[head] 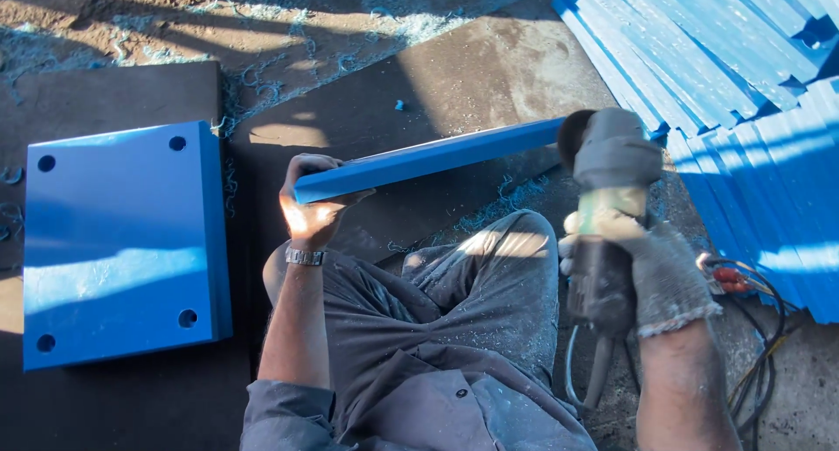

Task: Grinding the edges of blue plastic blocks using an angle grinder.

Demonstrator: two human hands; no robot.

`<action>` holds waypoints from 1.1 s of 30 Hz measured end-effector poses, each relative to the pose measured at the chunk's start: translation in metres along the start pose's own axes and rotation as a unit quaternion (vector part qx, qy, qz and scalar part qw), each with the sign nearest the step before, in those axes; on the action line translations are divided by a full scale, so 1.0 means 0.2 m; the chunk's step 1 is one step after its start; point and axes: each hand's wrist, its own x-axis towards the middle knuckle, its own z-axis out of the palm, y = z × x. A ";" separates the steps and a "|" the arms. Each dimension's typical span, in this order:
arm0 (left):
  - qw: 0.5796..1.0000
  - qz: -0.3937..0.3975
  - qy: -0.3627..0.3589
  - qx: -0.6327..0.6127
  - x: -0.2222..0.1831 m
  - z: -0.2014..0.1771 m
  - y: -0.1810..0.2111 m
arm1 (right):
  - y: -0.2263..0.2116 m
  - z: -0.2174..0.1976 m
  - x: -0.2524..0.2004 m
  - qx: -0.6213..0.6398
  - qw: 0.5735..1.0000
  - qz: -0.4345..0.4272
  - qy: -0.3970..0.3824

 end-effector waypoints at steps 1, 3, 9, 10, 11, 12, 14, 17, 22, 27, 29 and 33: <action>1.000 0.001 -0.005 -0.001 0.00 -0.01 0.00 | 0.00 -0.02 0.00 0.004 1.000 -0.001 0.003; 1.000 0.005 0.001 -0.021 0.01 -0.02 -0.01 | -0.01 -0.06 0.01 0.006 0.999 -0.054 0.005; 0.999 0.008 0.023 0.038 0.04 0.01 0.09 | 0.03 0.06 -0.02 -0.022 0.997 0.002 -0.070; 0.999 0.010 0.022 0.039 0.04 0.00 0.09 | 0.03 0.08 -0.01 -0.020 0.997 0.000 -0.071; 0.998 0.010 0.019 0.058 0.05 0.00 0.09 | 0.04 0.11 -0.01 -0.052 0.993 0.012 -0.107; 0.997 0.010 0.015 0.078 0.05 -0.01 0.09 | 0.04 0.13 0.00 -0.084 0.986 0.025 -0.142; 0.997 0.000 0.017 0.079 0.05 0.00 0.10 | 0.05 0.14 0.02 -0.113 0.984 0.012 -0.139; 0.998 -0.008 0.022 0.061 0.06 0.00 0.09 | 0.03 0.09 0.04 -0.101 0.982 -0.009 -0.158; 0.999 -0.015 0.024 0.043 0.08 -0.01 0.11 | 0.01 -0.10 0.13 -0.085 0.993 0.015 -0.084; 0.985 -0.099 0.032 0.136 0.08 -0.01 0.15 | 0.10 -0.33 0.19 0.099 0.995 -0.019 -0.001; 0.990 -0.076 0.061 0.105 0.08 0.02 0.20 | 0.12 -0.35 0.16 0.096 0.994 -0.051 0.014; 0.883 0.121 0.240 0.385 0.11 0.16 0.52 | 0.21 -0.43 0.21 0.092 0.992 -0.082 -0.020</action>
